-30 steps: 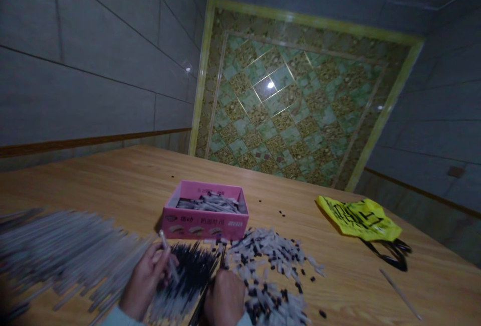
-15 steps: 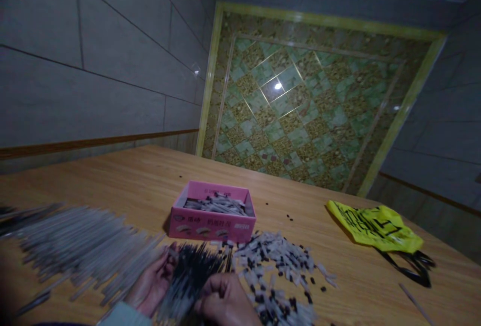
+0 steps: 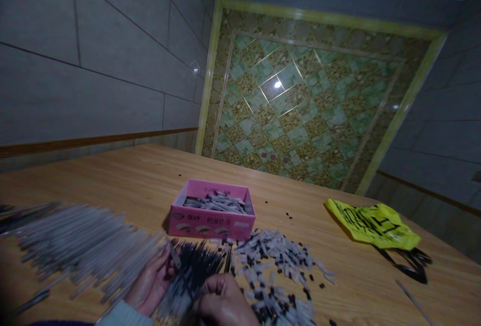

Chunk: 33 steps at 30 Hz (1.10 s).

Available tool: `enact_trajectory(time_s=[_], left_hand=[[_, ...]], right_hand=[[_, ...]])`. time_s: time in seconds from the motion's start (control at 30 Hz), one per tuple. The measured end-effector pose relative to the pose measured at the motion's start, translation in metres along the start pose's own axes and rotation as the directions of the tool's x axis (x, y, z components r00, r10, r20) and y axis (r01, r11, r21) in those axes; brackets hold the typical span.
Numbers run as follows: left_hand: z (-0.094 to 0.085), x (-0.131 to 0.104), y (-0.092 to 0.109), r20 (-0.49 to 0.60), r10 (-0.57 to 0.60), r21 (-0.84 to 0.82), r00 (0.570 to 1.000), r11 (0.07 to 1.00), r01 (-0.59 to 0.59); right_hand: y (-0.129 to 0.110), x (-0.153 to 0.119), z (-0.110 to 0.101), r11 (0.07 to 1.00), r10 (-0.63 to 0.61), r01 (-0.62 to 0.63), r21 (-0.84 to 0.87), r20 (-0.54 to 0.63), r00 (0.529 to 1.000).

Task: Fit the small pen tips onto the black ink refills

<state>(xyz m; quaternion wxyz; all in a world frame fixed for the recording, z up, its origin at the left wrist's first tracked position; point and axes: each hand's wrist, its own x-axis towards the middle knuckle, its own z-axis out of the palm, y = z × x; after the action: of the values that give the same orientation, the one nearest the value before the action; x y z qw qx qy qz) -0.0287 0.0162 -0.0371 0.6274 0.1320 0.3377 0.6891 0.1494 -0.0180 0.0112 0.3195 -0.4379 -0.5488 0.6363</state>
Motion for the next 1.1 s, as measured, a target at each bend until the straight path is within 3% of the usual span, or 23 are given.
enact_trajectory(time_s=[0.2,0.37,0.43,0.57,0.67,0.77,0.87,1.0,1.1], left_hand=[[0.005,-0.008,-0.007,0.124,0.005,0.105,0.992,0.994,-0.018],[0.016,-0.018,-0.020,0.133,-0.190,0.093,0.973,0.980,0.178],[0.023,-0.017,-0.024,0.084,-0.232,0.002,0.969,0.972,0.233],[0.035,-0.011,-0.029,0.053,-0.259,-0.119,0.964,0.957,0.264],[0.037,-0.008,-0.033,0.057,-0.269,-0.139,0.961,0.951,0.274],[0.030,-0.004,-0.037,0.038,-0.293,-0.195,0.955,0.935,0.295],[0.021,0.000,-0.037,0.072,-0.312,-0.218,0.947,0.922,0.320],[0.014,0.000,-0.034,0.080,-0.356,-0.218,0.931,0.905,0.365],[0.014,-0.003,-0.035,0.083,-0.366,-0.200,0.927,0.905,0.375]], right_hand=[[-0.005,-0.003,0.000,0.996,-0.010,0.005,-0.093,-0.056,0.998],[-0.005,0.004,-0.004,0.989,-0.112,0.099,-0.109,-0.129,0.985],[-0.008,0.007,-0.015,0.978,-0.202,0.183,-0.102,-0.223,0.954],[-0.012,0.012,-0.050,0.927,-0.363,0.270,-0.259,-0.447,0.818],[-0.006,0.015,-0.074,0.849,-0.443,0.179,-0.497,-0.485,0.754],[0.007,0.017,-0.085,0.803,-0.468,0.120,-0.583,-0.494,0.733],[0.022,0.019,-0.082,0.748,-0.449,-0.002,-0.664,-0.507,0.736],[0.035,0.021,-0.068,0.508,-0.463,-0.220,-0.833,-0.479,0.746],[0.040,0.023,-0.059,0.391,-0.476,-0.285,-0.875,-0.457,0.752]])
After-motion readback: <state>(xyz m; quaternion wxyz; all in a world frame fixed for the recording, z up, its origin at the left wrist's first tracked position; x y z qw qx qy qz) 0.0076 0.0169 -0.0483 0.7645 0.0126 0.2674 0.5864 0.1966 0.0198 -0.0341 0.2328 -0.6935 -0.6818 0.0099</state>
